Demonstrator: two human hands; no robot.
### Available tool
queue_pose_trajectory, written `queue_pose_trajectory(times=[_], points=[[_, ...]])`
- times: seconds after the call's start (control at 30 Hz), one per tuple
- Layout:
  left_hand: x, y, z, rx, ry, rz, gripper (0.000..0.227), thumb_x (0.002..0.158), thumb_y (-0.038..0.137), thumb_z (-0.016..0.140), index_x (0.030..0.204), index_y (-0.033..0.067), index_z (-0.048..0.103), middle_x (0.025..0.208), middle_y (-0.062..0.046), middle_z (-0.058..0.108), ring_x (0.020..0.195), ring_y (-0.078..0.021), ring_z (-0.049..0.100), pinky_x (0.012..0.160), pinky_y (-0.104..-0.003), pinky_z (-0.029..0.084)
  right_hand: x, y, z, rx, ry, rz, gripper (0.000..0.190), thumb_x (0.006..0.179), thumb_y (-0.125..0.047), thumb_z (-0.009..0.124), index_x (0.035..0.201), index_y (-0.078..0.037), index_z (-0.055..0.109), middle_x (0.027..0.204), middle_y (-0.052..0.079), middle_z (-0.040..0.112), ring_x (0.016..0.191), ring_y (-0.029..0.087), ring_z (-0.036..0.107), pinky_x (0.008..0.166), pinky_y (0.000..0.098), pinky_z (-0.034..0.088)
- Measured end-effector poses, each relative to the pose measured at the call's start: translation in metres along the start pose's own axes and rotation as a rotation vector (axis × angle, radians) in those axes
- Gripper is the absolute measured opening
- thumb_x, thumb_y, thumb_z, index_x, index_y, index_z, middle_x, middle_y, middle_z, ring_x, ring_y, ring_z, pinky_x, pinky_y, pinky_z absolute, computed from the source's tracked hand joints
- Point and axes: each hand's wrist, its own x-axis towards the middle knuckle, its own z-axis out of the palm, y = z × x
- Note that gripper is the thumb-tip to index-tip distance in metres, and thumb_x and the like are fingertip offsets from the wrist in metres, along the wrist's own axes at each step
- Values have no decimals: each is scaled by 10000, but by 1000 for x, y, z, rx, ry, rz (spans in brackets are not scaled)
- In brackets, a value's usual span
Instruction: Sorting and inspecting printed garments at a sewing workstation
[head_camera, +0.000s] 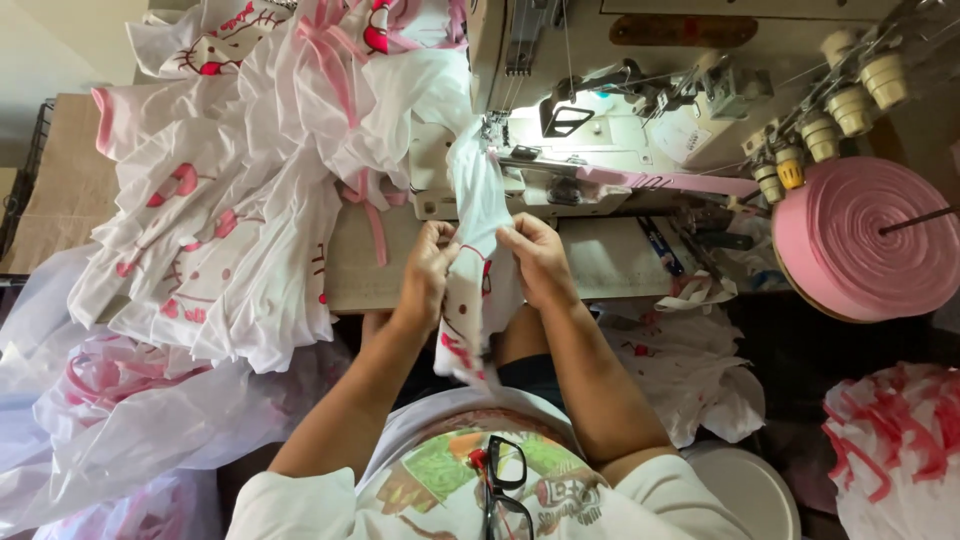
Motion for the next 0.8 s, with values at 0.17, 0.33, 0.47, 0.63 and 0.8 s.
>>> queue_pose_trajectory(times=[0.17, 0.33, 0.47, 0.63, 0.8], points=[[-50, 36, 6, 762, 97, 299, 369, 1052, 201, 450, 1419, 243, 454, 1089, -154, 661, 1001, -445, 666, 877, -524, 534, -27, -58, 40, 130, -99, 173, 179, 852, -2, 706, 1022, -40, 664, 838, 56, 651, 791, 148, 616, 751, 299, 491], [-42, 48, -4, 1045, 65, 536, 475, 1036, 163, 491, 1490, 292, 441, 851, -198, 727, 783, -460, 711, 717, -539, 588, -46, -76, -56, -739, -396, 135, 252, 787, -27, 583, 1000, 8, 712, 872, 253, 727, 873, 277, 626, 833, 508, 508], [-38, 31, -7, 1153, 28, 708, 475, 995, 127, 567, 1450, 245, 501, 906, -157, 662, 721, -398, 694, 631, -464, 589, -18, -53, -157, -1767, 324, -272, 204, 740, -158, 586, 873, -205, 732, 781, 53, 678, 763, 328, 703, 733, 457, 562], [-56, 12, -1, 1092, -20, 757, 489, 802, 108, 756, 1254, 204, 592, 1562, -268, 319, 1365, -516, 464, 982, -600, 488, 20, -22, -81, -1156, 361, -731, 111, 877, -72, 669, 897, -164, 729, 840, 35, 647, 807, 288, 661, 814, 374, 516], [-38, -38, -46, 1395, 2, 690, 297, 787, 174, 609, 1020, 341, 689, 861, 24, 497, 804, -239, 632, 842, -408, 511, 31, 45, -18, -472, -10, -318, 221, 978, -189, 643, 767, -124, 649, 618, -9, 502, 677, 88, 474, 627, 293, 444]])
